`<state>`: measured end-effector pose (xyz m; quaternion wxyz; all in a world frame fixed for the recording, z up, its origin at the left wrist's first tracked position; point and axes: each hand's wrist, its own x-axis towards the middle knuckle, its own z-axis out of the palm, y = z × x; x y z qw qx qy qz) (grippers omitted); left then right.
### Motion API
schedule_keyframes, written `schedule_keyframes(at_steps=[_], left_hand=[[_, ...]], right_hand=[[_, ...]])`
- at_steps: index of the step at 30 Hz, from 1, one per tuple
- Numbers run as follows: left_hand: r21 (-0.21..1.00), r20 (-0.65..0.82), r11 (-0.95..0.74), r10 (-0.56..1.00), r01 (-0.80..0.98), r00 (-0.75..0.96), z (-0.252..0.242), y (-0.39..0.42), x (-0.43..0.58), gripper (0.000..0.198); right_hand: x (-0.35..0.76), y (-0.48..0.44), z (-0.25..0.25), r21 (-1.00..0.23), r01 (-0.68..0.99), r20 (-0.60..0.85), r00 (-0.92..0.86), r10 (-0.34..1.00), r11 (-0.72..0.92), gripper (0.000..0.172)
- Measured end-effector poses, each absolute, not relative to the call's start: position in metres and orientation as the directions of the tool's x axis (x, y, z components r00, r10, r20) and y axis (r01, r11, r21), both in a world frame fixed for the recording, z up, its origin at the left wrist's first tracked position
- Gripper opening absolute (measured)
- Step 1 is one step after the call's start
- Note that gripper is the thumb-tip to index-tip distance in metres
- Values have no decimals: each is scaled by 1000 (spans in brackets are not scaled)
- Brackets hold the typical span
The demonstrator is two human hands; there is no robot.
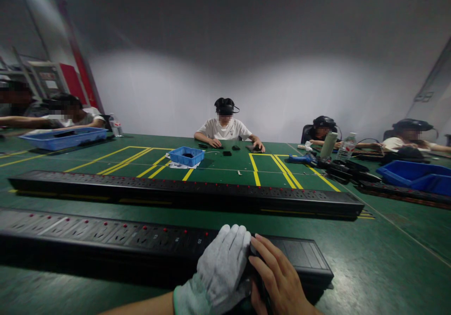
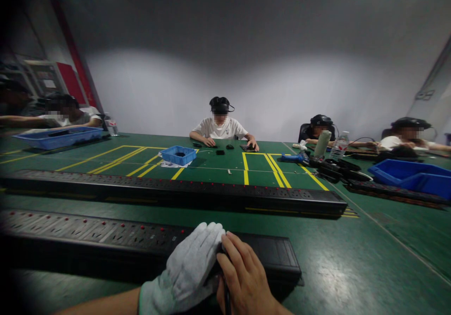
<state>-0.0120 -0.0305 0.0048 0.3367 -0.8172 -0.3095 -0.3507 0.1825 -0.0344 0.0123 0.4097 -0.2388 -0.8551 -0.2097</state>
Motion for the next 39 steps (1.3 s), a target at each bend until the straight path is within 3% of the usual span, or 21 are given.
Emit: schedule_keyframes(at_steps=[8, 12, 15, 17, 19, 20, 22, 26, 29, 33, 36, 39], left_hand=[[-313, 777, -584, 296, 749, 556, 4, -31, -12, 51], [-276, 798, -577, 308, 769, 518, 4, -31, -11, 60], [-216, 793, -564, 375, 797, 480, 7, -29, -14, 69], [-142, 643, -543, 585, 828, 494, 18, -27, -18, 81], [-29, 321, -475, 829, 880, 458, 35, -25, -21, 93], [7, 191, -456, 874, 890, 447, 44, -24, -24, 95], [28, 112, -457, 885, 889, 451, 59, -23, -29, 96], [54, -5, -467, 884, 883, 467, 70, -22, -42, 96], [45, 50, -443, 896, 895, 441, 65, -23, -54, 91], [23, 87, -382, 921, 924, 379, 58, -26, -72, 83], [8, 141, -355, 926, 935, 350, 51, -27, -88, 81], [-37, 300, -386, 876, 922, 379, 39, -27, -103, 81]], right_hand=[[190, -32, 26, 141, 543, 773, -583, 251, 828, 38], [190, -27, 41, -40, 530, 721, -571, 391, 847, 40], [194, -12, 52, -196, 507, 781, -437, 446, 839, 31], [203, 2, 66, -303, 524, 846, -236, 478, 796, 26], [218, 15, 87, -359, 563, 867, -95, 490, 744, 33], [225, 19, 99, -397, 577, 870, -10, 492, 714, 35], [235, 22, 117, -475, 576, 847, 94, 524, 665, 33], [226, 12, 118, -465, 517, 732, -231, 641, 719, 33], [198, 1, 97, -523, 472, 576, -418, 703, 710, 44], [163, 0, 78, -518, 518, 478, -484, 733, 681, 26], [151, 10, 77, -465, 553, 471, -507, 722, 691, 26], [147, 17, 79, -415, 579, 473, -522, 710, 702, 27]])
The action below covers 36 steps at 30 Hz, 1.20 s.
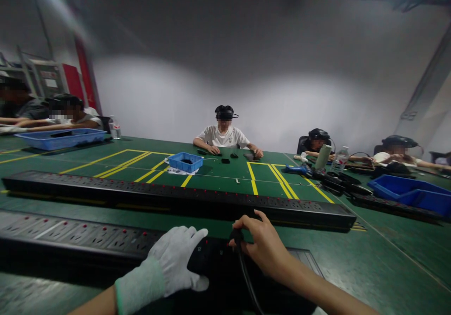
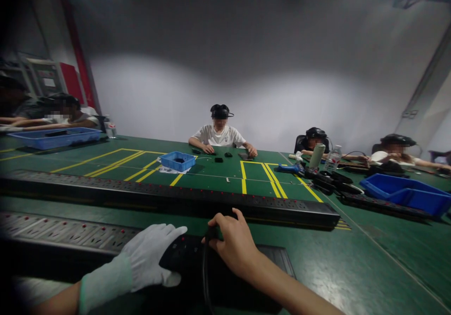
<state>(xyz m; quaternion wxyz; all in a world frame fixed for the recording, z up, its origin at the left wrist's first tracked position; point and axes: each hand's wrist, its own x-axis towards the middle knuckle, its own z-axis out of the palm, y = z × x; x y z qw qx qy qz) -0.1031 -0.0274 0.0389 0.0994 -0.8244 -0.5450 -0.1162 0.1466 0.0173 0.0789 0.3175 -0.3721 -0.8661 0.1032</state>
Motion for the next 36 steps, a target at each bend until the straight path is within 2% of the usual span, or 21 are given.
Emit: schedule_keyframes(at_steps=[4, 6, 8, 11, 19, 24, 28, 32, 34, 36], left_hand=[[-91, 421, -395, 816, 914, 395, 25, -26, -114, 69], [-103, 481, -397, 783, 912, 395, 19, -24, -116, 68], [-114, 561, -401, 729, 909, 392, 13, -21, -119, 71], [-155, 567, -463, 682, 873, 462, 7, -17, -125, 69], [-224, 597, -507, 604, 832, 528, -2, -9, -135, 65], [-239, 593, -470, 622, 849, 511, -11, -9, -138, 66], [-302, 651, -460, 539, 835, 533, -17, -8, -129, 72], [-350, 720, -465, 422, 813, 551, -19, -7, -98, 69], [-299, 716, -418, 495, 858, 491, -16, -7, -77, 66], [-316, 677, -452, 508, 834, 532, -12, -7, -58, 77]], right_hand=[[141, 8, 70, -363, 591, 500, -529, 686, 720, 27], [140, -1, 60, -302, 581, 557, -536, 634, 756, 28], [142, -11, 49, -151, 542, 663, -565, 492, 827, 29], [149, -20, 37, 59, 516, 720, -615, 321, 854, 33], [157, -22, 12, 288, 583, 650, -702, 292, 760, 57], [159, -18, 12, 343, 567, 644, -723, 252, 749, 57], [170, -17, 18, 378, 545, 670, -719, 185, 748, 52], [198, -20, 25, 317, 556, 643, -722, 256, 768, 57], [215, -22, 27, 280, 562, 649, -708, 278, 779, 60], [231, -22, 27, 269, 561, 663, -698, 272, 783, 61]])
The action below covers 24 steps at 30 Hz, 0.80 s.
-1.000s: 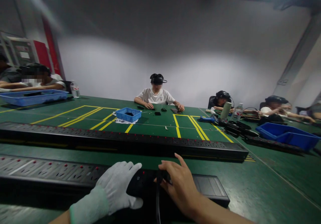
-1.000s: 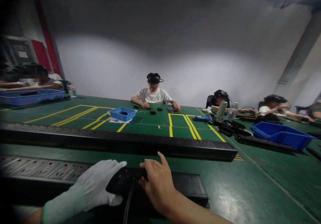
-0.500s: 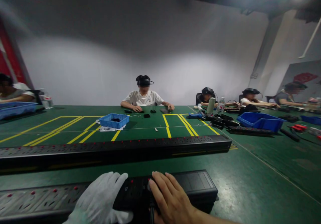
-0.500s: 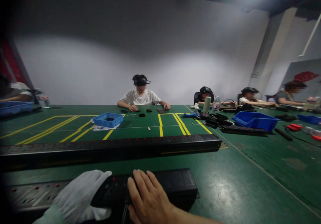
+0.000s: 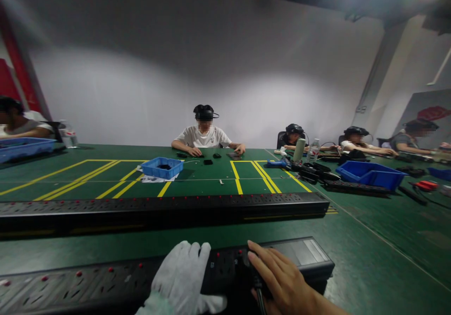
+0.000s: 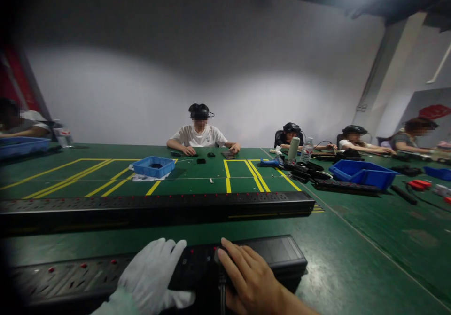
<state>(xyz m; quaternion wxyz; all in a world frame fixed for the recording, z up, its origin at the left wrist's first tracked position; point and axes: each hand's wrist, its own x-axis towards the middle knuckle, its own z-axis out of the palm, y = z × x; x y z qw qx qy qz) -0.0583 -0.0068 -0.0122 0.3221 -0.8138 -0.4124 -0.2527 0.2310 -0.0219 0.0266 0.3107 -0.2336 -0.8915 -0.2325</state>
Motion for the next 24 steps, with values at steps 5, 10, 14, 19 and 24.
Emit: schedule_keyframes(at_steps=[5, 10, 14, 19, 24], left_hand=[[-380, 743, -380, 418, 843, 523, -2, -16, -33, 82], [-480, 765, -378, 261, 791, 589, 10, -30, -17, 53], [-523, 760, -393, 186, 756, 622, 16, -32, -9, 36], [-508, 749, -448, 192, 736, 634, 18, -29, -9, 37], [-386, 819, -533, 179, 753, 545, 4, -26, -4, 40]], right_hand=[[244, -22, 25, 232, 593, 693, -657, 297, 771, 58], [227, -31, 24, 167, 677, 749, -559, 355, 716, 55], [222, -34, 22, 211, 703, 774, -545, 324, 679, 55], [223, -30, 23, 239, 655, 755, -590, 287, 717, 53], [220, -30, 27, 215, 649, 763, -578, 289, 730, 50]])
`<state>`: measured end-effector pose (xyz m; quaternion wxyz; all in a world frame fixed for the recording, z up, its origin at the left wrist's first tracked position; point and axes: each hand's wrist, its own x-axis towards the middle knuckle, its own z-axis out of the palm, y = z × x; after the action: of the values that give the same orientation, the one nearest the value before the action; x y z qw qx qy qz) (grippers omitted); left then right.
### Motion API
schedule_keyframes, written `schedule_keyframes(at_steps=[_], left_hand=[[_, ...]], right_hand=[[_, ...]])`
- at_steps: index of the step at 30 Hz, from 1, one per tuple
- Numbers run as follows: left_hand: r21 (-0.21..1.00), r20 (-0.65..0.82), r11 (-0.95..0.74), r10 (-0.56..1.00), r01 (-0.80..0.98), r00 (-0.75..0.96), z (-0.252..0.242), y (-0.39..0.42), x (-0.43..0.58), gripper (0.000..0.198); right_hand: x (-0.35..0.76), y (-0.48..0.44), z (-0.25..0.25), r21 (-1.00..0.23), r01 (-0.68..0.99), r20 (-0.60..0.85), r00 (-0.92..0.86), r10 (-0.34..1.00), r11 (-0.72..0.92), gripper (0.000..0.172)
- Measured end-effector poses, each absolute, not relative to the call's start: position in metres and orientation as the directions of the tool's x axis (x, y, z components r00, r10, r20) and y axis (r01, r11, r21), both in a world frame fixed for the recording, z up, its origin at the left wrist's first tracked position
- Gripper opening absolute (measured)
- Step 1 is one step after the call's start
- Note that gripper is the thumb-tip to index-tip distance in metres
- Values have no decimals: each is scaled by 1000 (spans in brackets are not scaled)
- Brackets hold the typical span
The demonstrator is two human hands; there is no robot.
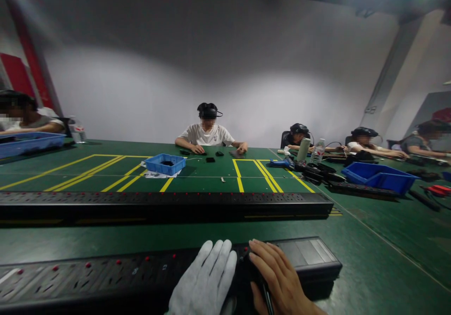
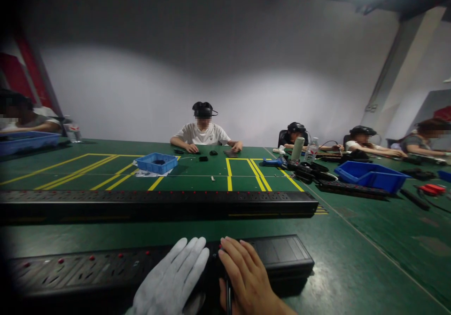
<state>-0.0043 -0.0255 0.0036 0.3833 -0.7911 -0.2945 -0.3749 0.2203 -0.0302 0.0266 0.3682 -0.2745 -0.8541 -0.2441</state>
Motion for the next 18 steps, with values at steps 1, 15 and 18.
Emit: schedule_keyframes(at_steps=[1, 15, 18], left_hand=[[-361, 831, -548, 177, 754, 527, 0, -25, -3, 41], [-361, 773, -573, 258, 736, 580, 22, -40, -8, 39], [-367, 766, -568, 265, 737, 586, 21, -39, -7, 39]], right_hand=[[220, -31, 27, 209, 650, 763, -576, 294, 731, 50], [219, -29, 22, 211, 636, 770, -576, 275, 742, 45], [219, -29, 21, 206, 629, 770, -577, 273, 750, 44]])
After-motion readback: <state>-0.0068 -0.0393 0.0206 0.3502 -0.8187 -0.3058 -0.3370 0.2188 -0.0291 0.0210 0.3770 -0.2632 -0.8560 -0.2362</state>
